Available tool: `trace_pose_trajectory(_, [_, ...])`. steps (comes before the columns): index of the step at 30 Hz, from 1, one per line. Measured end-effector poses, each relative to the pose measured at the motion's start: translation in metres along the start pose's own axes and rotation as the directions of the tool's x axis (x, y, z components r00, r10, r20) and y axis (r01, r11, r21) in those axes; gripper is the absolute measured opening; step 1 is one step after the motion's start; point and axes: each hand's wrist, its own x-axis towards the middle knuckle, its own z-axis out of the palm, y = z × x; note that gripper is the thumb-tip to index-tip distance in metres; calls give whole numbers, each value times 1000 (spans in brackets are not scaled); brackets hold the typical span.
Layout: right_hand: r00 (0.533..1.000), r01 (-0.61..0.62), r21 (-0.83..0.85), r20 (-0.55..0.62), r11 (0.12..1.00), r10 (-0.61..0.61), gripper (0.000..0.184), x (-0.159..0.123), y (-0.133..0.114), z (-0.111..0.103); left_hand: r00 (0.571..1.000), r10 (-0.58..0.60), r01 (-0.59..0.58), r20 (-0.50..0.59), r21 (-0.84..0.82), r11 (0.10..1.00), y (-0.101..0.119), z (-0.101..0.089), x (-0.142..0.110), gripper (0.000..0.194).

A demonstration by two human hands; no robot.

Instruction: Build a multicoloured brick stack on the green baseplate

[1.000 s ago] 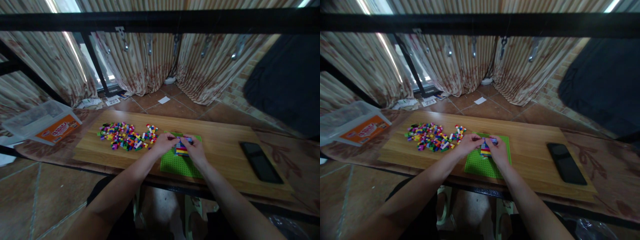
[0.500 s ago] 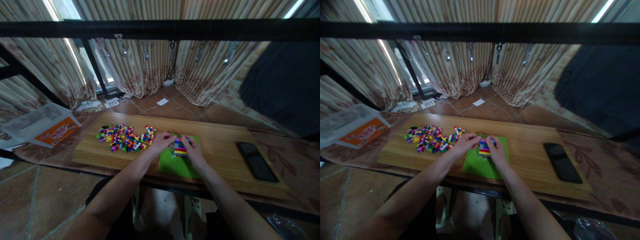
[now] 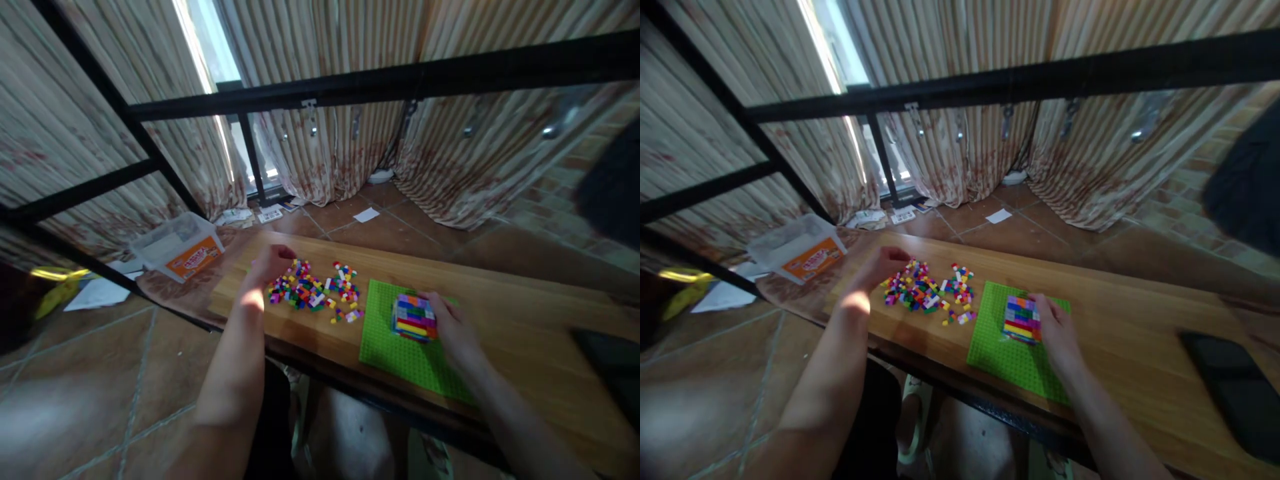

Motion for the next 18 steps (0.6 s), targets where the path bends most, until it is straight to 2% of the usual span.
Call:
trace_pose_trajectory(3, [999,-24,-6,28,1000,24,52,1,1,-1,1000,-18,13,18,265,964,-10,-17,-6,16])
trace_pose_trajectory(5, [999,-37,-22,33,999,38,52,1,1,-2,1000,-4,-6,23,394,919,-13,-15,-8,17])
trace_pose_trajectory(8, [999,-33,-67,20,997,34,49,1,1,-1,998,50,-64,42,515,855,-15,-3,-5,18])
trace_pose_trajectory(12, [999,-33,-76,40,997,36,49,0,0,-1,995,33,-82,90,618,782,-15,8,-1,24])
trace_pose_trajectory(14, [998,-43,-87,35,995,46,50,-1,-1,-1,995,13,-71,96,625,777,-14,10,-1,27])
trace_pose_trajectory(18, [1000,-16,-123,8,992,17,50,0,-2,-1,985,20,-123,171,615,779,-7,16,-6,29])
